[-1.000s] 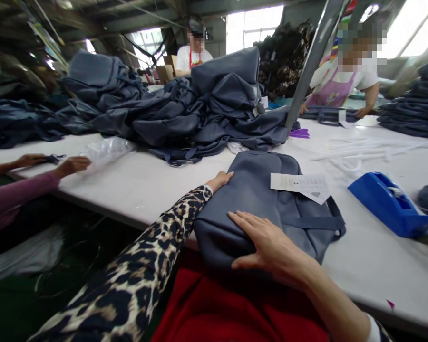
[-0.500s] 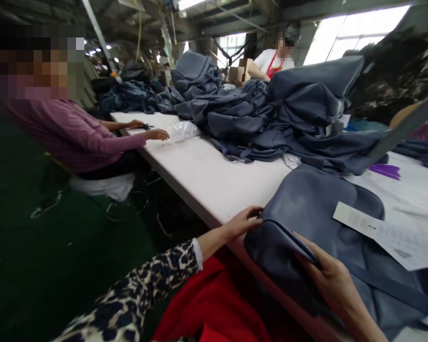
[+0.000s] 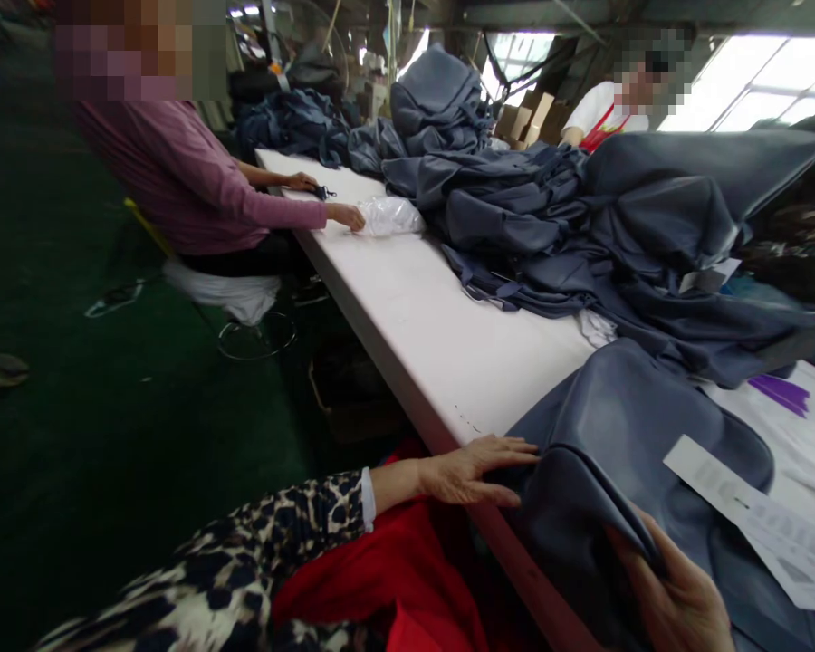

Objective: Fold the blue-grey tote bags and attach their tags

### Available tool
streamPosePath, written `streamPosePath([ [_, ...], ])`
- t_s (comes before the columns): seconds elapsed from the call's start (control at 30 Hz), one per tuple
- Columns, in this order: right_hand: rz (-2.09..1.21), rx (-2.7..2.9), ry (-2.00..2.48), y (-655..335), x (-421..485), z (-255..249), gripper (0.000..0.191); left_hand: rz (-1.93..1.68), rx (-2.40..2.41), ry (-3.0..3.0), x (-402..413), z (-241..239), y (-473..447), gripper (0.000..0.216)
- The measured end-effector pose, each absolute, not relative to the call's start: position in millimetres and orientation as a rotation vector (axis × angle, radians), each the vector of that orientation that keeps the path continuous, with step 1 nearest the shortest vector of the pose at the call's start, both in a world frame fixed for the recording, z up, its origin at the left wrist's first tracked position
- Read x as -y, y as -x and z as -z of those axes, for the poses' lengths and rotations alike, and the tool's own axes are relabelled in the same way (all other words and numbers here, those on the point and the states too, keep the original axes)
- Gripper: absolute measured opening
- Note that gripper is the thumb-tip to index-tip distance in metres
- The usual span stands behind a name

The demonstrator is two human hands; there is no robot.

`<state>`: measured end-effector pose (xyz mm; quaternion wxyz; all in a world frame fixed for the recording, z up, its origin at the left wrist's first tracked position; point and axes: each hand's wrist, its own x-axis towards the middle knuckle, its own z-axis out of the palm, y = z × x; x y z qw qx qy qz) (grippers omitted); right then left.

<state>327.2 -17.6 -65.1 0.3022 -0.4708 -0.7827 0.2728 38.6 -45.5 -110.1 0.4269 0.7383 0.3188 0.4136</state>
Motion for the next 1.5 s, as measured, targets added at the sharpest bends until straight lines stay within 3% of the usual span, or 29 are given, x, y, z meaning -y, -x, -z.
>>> streamPosePath([
  [0.2, -0.629, 2.213, 1.232, -334, 14, 54, 0.043, -1.07, -0.718, -1.891, 35, 121, -36, 0.102],
  [0.5, -0.624, 2.106, 1.222, -327, 21, 38, 0.038, -0.985, -0.957, -2.256, 36, 124, -45, 0.085],
  [0.67, -0.626, 2.072, 1.291, -338, 23, 40, 0.04, -1.13, -1.137, -2.122, 40, 134, -64, 0.083],
  [0.77, -0.638, 2.012, 1.358, -346, 22, 48, 0.04, -1.162, -1.141, -1.981, 40, 133, -63, 0.087],
  [0.93, -0.713, 1.96, 1.375, -342, 26, 54, 0.04, -0.87, -0.903, -1.877, 36, 109, -38, 0.113],
  [1.3, -0.664, 1.99, 1.324, -350, 25, 50, 0.038, -1.005, -0.971, -2.014, 27, 100, -45, 0.098],
  [1.5, -0.677, 2.058, 1.248, -349, 27, 37, 0.038, -1.202, -1.128, -2.033, 31, 106, -61, 0.057],
])
